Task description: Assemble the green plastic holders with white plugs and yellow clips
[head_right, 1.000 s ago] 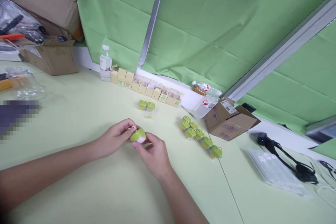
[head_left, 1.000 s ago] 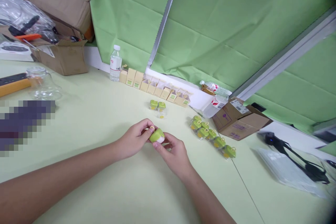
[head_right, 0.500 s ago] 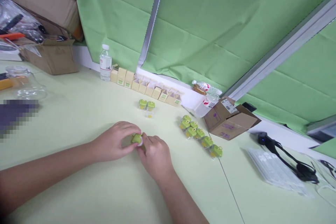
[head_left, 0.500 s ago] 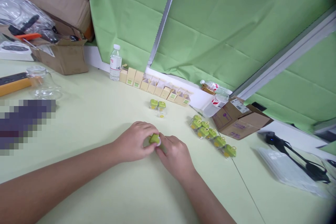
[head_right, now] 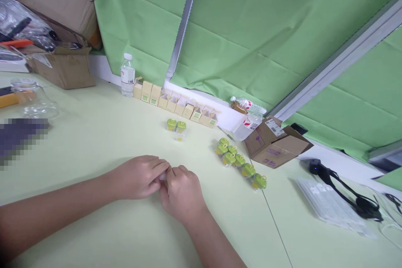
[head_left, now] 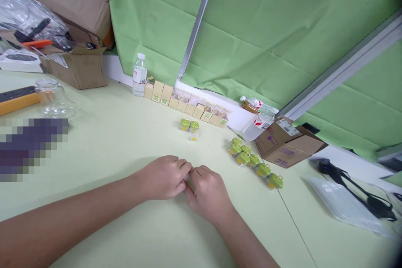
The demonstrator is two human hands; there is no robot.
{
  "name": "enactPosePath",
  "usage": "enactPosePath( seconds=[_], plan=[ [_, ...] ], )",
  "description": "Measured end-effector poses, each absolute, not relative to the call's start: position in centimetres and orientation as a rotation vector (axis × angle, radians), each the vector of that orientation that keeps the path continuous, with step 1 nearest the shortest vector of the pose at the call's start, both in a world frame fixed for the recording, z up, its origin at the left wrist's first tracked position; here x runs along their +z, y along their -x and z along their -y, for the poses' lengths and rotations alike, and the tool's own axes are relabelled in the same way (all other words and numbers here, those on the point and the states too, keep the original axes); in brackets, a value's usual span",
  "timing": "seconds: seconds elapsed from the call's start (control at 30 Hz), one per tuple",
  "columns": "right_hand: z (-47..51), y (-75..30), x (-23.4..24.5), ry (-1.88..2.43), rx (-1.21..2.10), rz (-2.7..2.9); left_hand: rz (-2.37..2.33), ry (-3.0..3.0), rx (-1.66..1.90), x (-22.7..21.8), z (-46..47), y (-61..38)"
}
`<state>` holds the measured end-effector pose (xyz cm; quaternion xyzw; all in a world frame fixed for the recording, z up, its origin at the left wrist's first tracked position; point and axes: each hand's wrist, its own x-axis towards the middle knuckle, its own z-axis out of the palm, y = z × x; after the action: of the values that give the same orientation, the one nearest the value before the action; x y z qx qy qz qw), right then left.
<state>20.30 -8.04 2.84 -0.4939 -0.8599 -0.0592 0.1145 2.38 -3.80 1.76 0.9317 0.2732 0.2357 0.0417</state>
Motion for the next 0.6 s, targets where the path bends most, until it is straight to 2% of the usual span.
enactPosePath(
  seconds=[0.6],
  plan=[
    [8.23,-20.38,3.26,1.508,0.009,2.437,-0.854,-2.847,0.564,1.46,3.34,-2.14]
  ],
)
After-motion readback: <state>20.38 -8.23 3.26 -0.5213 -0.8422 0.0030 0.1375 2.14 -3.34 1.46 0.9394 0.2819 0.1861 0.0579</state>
